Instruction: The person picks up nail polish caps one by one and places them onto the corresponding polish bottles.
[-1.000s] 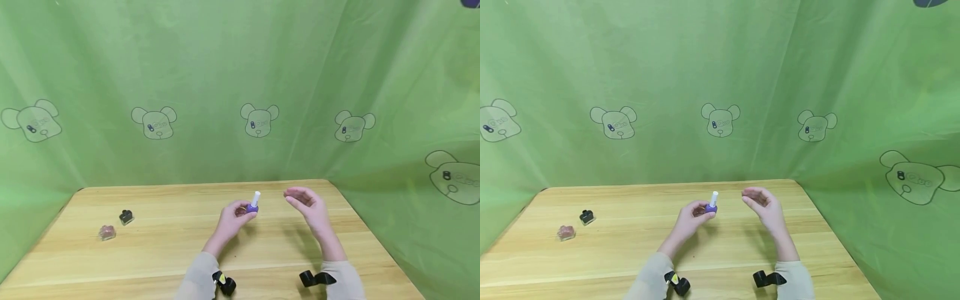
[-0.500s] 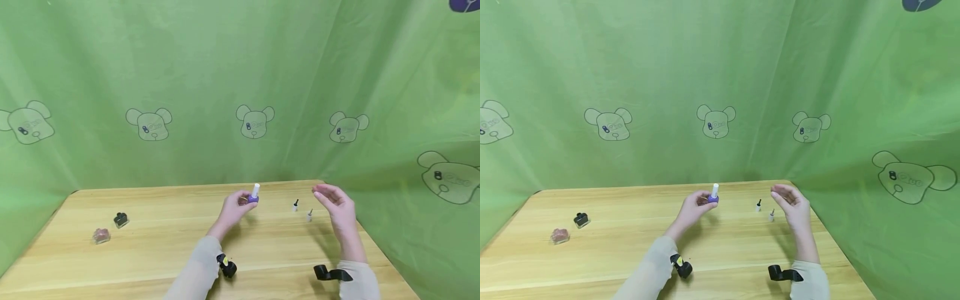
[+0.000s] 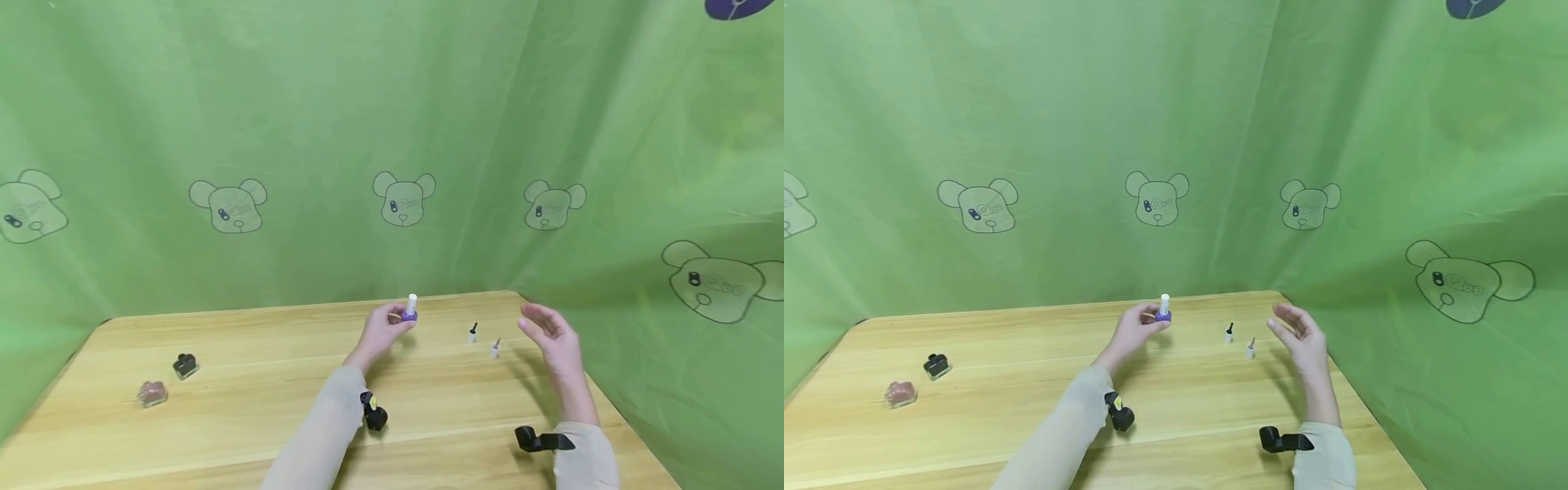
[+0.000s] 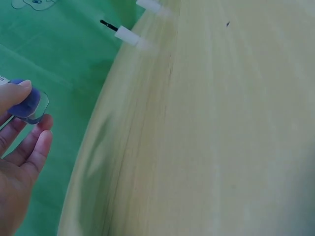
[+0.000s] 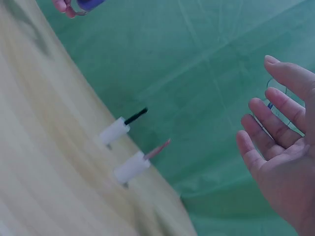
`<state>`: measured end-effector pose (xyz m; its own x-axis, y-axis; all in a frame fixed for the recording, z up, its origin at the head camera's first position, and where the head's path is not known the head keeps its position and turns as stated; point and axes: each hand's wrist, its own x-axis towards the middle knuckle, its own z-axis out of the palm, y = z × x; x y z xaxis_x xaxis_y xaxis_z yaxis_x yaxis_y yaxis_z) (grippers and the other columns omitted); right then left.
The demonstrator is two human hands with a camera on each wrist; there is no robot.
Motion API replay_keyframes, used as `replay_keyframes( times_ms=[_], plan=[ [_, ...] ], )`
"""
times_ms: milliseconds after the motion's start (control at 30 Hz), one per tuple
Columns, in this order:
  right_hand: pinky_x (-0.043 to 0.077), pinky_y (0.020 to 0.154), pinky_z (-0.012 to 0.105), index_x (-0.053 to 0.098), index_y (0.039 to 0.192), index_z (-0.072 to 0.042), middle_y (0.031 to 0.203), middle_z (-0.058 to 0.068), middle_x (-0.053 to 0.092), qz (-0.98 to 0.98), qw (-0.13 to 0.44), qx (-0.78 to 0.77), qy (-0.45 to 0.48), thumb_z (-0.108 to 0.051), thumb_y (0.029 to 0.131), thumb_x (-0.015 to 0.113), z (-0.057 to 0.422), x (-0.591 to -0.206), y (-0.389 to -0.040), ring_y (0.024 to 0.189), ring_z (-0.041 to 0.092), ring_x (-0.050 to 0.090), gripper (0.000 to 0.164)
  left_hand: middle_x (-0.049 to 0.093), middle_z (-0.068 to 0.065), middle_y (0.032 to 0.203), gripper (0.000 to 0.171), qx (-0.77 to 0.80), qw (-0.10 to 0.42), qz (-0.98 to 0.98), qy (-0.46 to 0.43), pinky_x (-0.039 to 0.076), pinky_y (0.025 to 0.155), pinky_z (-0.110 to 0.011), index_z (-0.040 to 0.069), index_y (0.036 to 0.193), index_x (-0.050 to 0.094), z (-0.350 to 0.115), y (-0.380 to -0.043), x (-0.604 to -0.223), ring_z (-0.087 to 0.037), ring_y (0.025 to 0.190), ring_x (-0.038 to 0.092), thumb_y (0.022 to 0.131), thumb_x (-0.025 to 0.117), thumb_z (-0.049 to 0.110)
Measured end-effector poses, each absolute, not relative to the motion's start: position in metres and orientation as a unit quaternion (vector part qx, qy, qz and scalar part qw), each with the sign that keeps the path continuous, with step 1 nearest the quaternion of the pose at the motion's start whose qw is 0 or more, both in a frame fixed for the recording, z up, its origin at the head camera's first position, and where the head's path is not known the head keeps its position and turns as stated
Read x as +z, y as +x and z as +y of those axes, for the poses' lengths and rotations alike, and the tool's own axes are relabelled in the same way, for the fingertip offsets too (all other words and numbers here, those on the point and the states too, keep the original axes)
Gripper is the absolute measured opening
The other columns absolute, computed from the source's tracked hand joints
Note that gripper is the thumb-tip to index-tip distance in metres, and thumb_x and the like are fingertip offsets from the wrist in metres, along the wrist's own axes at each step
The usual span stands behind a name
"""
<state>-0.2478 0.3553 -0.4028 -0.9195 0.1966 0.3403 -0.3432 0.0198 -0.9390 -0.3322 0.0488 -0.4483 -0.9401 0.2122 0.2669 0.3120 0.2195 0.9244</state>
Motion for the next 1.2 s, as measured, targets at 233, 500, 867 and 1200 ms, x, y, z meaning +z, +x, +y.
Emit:
replay_keyframes(
  times_ms=[233, 500, 867, 1200],
  plan=[
    [0.049, 0.089, 0.009, 0.041, 0.139, 0.003, 0.112, -0.014, 0.067, -0.686, 0.133, 0.714, 0.041, -0.003, 0.09, 0.066, 0.372, -0.428, -0.253, 0.103, -0.002, 0.063, 0.055, 0.066, -0.015, 0.114, 0.032, -0.612, 0.033, -0.773, -0.164, 0.057, 0.078, -0.028, 0.004, 0.115, 0.066, 0.058, -0.345, -0.457, -0.019, 0.088, 0.066, 0.085, 0.074, 0.013],
    [0.05, 0.094, 0.017, 0.031, 0.147, -0.003, 0.118, -0.014, 0.06, -0.684, 0.041, 0.729, 0.002, -0.006, 0.092, 0.064, 0.383, -0.455, -0.256, 0.107, -0.001, 0.058, 0.064, 0.067, -0.017, 0.112, 0.031, -0.612, 0.043, -0.775, -0.15, 0.058, 0.079, -0.03, 0.001, 0.114, 0.066, 0.061, -0.356, -0.467, -0.024, 0.089, 0.067, 0.084, 0.073, 0.007],
    [0.043, 0.092, 0.006, 0.029, 0.148, 0.003, 0.141, 0.014, 0.049, -0.766, 0.029, 0.642, 0.004, -0.016, 0.092, 0.066, 0.381, -0.472, -0.265, 0.115, -0.001, 0.053, 0.069, 0.071, -0.018, 0.109, 0.033, -0.594, 0.059, -0.789, -0.148, 0.056, 0.089, -0.037, 0.0, 0.112, 0.068, 0.064, -0.373, -0.474, -0.03, 0.095, 0.068, 0.081, 0.076, 0.007],
    [0.042, 0.091, 0.006, 0.035, 0.146, 0.001, 0.149, 0.025, 0.039, -0.8, 0.003, 0.6, 0.004, -0.019, 0.091, 0.068, 0.377, -0.474, -0.264, 0.117, 0.004, 0.051, 0.068, 0.074, -0.017, 0.1, 0.032, -0.58, 0.063, -0.8, -0.139, 0.055, 0.08, -0.029, -0.001, 0.108, 0.07, 0.068, -0.382, -0.483, -0.021, 0.084, 0.066, 0.078, 0.079, 0.006]
  ],
)
